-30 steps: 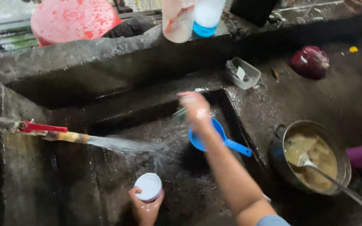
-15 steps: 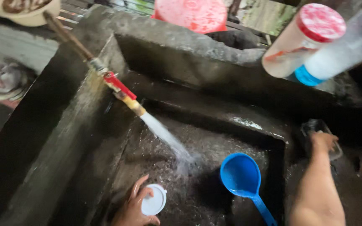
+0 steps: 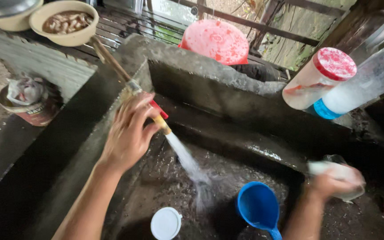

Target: The person scoops a substance into a pink cup using a spoon and then washes the cup and its lid under running water at a sink.

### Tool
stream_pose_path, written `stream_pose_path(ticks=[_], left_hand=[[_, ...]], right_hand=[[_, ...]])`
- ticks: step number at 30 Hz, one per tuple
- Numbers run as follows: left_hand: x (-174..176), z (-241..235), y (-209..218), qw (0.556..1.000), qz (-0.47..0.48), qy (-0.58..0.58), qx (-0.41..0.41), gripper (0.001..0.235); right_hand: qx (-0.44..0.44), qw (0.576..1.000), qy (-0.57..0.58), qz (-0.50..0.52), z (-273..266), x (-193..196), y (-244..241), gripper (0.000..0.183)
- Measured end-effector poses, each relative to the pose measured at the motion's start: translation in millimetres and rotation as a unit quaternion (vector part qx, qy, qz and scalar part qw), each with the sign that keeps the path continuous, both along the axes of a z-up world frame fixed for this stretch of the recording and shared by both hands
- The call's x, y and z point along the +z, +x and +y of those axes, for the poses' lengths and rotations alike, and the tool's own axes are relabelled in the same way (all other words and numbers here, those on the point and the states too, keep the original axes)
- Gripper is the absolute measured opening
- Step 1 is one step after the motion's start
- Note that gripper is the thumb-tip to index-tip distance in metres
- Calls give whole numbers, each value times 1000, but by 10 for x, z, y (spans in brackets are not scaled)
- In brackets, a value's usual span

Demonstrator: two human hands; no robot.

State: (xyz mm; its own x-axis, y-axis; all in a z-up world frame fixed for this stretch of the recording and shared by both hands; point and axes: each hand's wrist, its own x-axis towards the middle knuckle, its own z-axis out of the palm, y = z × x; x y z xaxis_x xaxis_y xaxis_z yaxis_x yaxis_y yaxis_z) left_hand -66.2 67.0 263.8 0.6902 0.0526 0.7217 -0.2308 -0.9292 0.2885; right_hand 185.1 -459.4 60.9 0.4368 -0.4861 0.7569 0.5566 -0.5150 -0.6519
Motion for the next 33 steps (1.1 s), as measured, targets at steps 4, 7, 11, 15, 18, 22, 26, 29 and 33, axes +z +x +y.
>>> stream_pose_path(ticks=[4,7,11,15,18,22,26,29,33], left_hand=[[45,127,456,997,16,20,-71,8],[-51,166,493,996,44,5,-80,7],[-77,329,476,986,73,-11,-148,7],[-107,367,605,983,148,-34,-105,6],[-198,232,803,991,126,-32,-25,11],[-298,56,1133,988,109,-61,93,19],[-316,26,1366,978,141,-74,136,26],[-204,49,1416,967,206,-82,127,28],[-193,-24,1066,982,-15,-94,163,29]], right_hand=[[392,717,404,411,1667,-485,-739,40],[579,465,473,474,2940,-854,-1050,28],[611,391,484,490,3793,-865,-1126,38],[639,475,401,452,3823,-438,-1205,14],[597,564,281,497,3661,-158,-1544,21],[396,620,92,671,3497,-113,-2288,24],[340,698,145,613,3375,-317,-2807,14],[324,691,246,598,3287,-429,-3031,15],[324,710,293,553,3181,-459,-3076,28]])
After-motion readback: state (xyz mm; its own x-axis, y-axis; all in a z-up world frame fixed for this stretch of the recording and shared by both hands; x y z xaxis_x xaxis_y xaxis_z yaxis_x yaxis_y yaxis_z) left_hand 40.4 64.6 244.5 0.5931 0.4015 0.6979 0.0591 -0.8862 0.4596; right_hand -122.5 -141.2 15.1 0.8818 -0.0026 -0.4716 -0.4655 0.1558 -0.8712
